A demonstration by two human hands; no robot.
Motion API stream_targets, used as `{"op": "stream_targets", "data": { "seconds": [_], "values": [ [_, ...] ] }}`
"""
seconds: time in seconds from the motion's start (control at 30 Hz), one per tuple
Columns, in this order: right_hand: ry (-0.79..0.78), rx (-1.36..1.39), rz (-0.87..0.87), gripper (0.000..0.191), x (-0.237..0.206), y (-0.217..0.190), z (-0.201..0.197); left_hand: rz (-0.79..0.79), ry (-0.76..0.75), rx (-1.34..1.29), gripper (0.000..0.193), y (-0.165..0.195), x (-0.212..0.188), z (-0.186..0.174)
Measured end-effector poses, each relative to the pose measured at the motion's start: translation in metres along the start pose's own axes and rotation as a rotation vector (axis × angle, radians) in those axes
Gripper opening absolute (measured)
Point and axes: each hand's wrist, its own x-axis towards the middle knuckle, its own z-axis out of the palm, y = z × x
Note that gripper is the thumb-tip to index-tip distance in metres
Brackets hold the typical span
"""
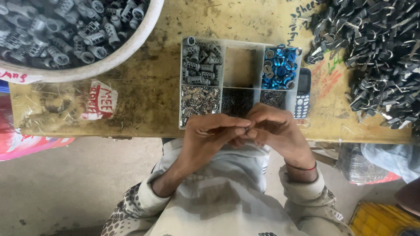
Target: The person sits at a workbench assembling keychains. They pick small metal fob parts and blue caps from a compartment organizer box, press the parts together by hand, and place finished keychains onto a pile of completed keychains on the right side of the table.
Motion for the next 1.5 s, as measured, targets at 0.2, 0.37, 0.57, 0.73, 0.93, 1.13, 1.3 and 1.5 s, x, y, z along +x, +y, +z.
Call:
{"op": "stream_targets", "data": {
  "seconds": [0.2, 0.37, 0.57, 0.73, 0.93, 1.13, 1.3, 1.5],
  "values": [
    [-0.030, -0.139, -0.071, 0.015, -0.003, -0.006, 0.004, 0.131, -0.071, 0.130, 0.022, 0.005, 0.001, -0.006],
    [0.116, -0.893, -0.425, 0.030, -0.007, -0.009, 0.009, 0.233, -0.018, 0.592, 0.013, 0.009, 0.004, -0.003],
    [0.239, -0.534, 0.055, 0.037, 0.001, -0.022, 0.012, -0.052, -0.104, 0.190, 0.012, 0.011, 0.010, -0.010],
    [0.246, -1.494, -0.026, 0.012, -0.003, -0.039, -0.003, -0.011, -0.015, 0.223, 0.012, 0.005, 0.016, -0.011],
    [0.296, -1.510, 0.049, 0.013, -0.006, -0.031, -0.011, -0.032, 0.062, 0.191, 0.008, -0.001, 0.013, -0.010],
    [0.313, -1.533, 0.017, 0.011, -0.003, -0.026, -0.006, -0.058, 0.102, 0.069, 0.008, -0.003, 0.010, -0.010],
    [0.413, -1.350, -0.073, 0.009, -0.010, -0.017, -0.012, -0.031, 0.106, 0.115, 0.007, -0.003, 0.008, -0.012],
    [0.395, -0.769, -0.055, 0.016, -0.015, -0.016, -0.021, 0.164, 0.056, 0.371, 0.009, -0.005, 0.009, -0.009]
  ]
}}
